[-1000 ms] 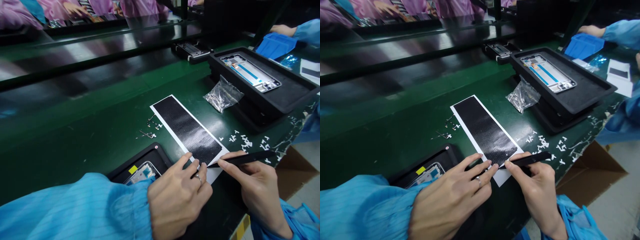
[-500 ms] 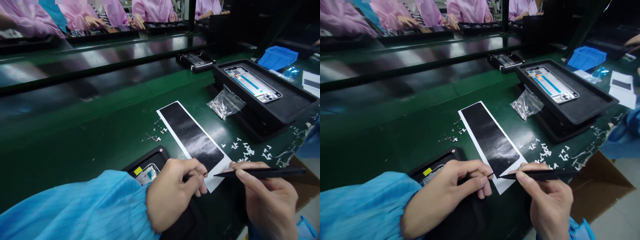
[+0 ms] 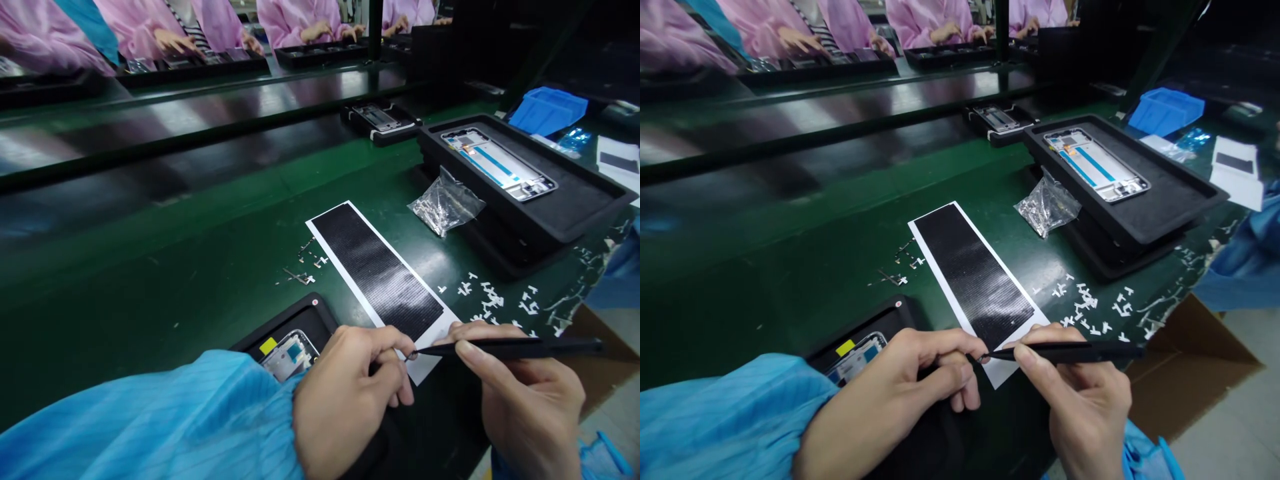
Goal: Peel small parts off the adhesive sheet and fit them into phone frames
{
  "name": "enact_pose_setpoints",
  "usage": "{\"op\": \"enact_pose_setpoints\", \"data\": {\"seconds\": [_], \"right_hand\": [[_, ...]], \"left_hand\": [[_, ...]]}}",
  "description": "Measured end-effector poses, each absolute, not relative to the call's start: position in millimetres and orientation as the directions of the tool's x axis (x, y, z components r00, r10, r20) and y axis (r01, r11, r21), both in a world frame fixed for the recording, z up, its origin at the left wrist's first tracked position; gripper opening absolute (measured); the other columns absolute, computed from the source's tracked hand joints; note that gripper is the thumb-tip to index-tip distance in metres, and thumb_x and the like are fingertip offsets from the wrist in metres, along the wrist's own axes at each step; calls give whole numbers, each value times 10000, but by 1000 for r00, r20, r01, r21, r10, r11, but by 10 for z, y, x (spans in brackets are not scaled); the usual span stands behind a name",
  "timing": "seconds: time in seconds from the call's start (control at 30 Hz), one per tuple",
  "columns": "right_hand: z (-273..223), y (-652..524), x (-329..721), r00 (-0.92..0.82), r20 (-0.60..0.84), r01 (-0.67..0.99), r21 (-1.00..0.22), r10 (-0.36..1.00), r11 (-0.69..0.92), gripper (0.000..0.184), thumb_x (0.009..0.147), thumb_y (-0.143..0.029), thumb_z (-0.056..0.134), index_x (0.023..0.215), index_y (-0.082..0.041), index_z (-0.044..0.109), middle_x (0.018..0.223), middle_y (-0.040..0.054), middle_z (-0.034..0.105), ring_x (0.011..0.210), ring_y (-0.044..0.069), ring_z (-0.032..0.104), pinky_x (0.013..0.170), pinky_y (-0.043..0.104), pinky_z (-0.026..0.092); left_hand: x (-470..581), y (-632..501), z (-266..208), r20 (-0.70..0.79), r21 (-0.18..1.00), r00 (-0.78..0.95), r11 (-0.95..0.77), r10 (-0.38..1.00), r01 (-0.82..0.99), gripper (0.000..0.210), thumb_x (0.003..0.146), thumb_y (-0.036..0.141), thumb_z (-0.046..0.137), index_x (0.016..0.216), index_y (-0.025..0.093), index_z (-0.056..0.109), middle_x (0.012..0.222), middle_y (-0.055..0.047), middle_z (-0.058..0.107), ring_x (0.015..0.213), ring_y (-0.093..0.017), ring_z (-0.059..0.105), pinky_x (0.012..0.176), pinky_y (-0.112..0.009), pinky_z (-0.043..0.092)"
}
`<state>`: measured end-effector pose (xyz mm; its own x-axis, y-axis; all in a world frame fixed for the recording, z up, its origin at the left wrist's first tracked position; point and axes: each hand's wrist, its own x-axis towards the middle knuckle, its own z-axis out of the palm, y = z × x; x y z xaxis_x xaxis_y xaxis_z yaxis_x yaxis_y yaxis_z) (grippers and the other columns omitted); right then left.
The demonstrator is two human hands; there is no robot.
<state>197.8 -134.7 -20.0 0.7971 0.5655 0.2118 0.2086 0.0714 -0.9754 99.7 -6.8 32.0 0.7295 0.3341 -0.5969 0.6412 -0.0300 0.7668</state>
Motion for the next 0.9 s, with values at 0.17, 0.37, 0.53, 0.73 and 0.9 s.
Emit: {"op": "enact_pose_setpoints", "data": {"seconds": [0.17,0.37,0.53,0.73,0.9], "right_hand": [[-201,-1356,1964,809,192,165,-981,556,99,35,761,-243,688,752,-269,709,753,-23,687,698,131,637,587,198,519],[-217,-1361,1965,799,201,185,-979,567,87,37,767,-233,687,752,-264,703,756,-29,684,670,115,625,595,192,513],[-234,-1358,1972,798,223,206,-974,559,95,61,765,-222,689,764,-281,703,771,-47,690,704,112,636,611,177,516],[-215,-1363,1969,796,196,180,-980,573,85,73,772,-223,680,787,-287,712,744,-29,683,672,128,632,603,212,519],[-205,-1365,1962,792,203,185,-979,576,90,81,775,-209,674,771,-282,708,729,-26,677,668,136,634,579,221,523]], "left_hand": [[1007,-69,317,-610,757,720,-26,330,653,221,828,60,461,861,139,665,604,4,660,601,-133,560,674,-249,440],[990,-77,301,-608,766,727,-6,319,643,232,818,52,456,839,141,669,586,4,659,575,-128,556,683,-251,440],[1005,-60,311,-607,765,725,-10,325,644,221,829,61,461,860,143,664,615,5,669,604,-129,567,722,-258,438],[992,-68,326,-592,775,740,-27,320,631,218,833,73,442,858,141,648,626,-4,667,628,-143,571,728,-274,433],[988,-71,322,-593,781,741,2,314,624,206,817,63,448,834,138,640,600,0,655,589,-132,552,701,-262,432]]}}
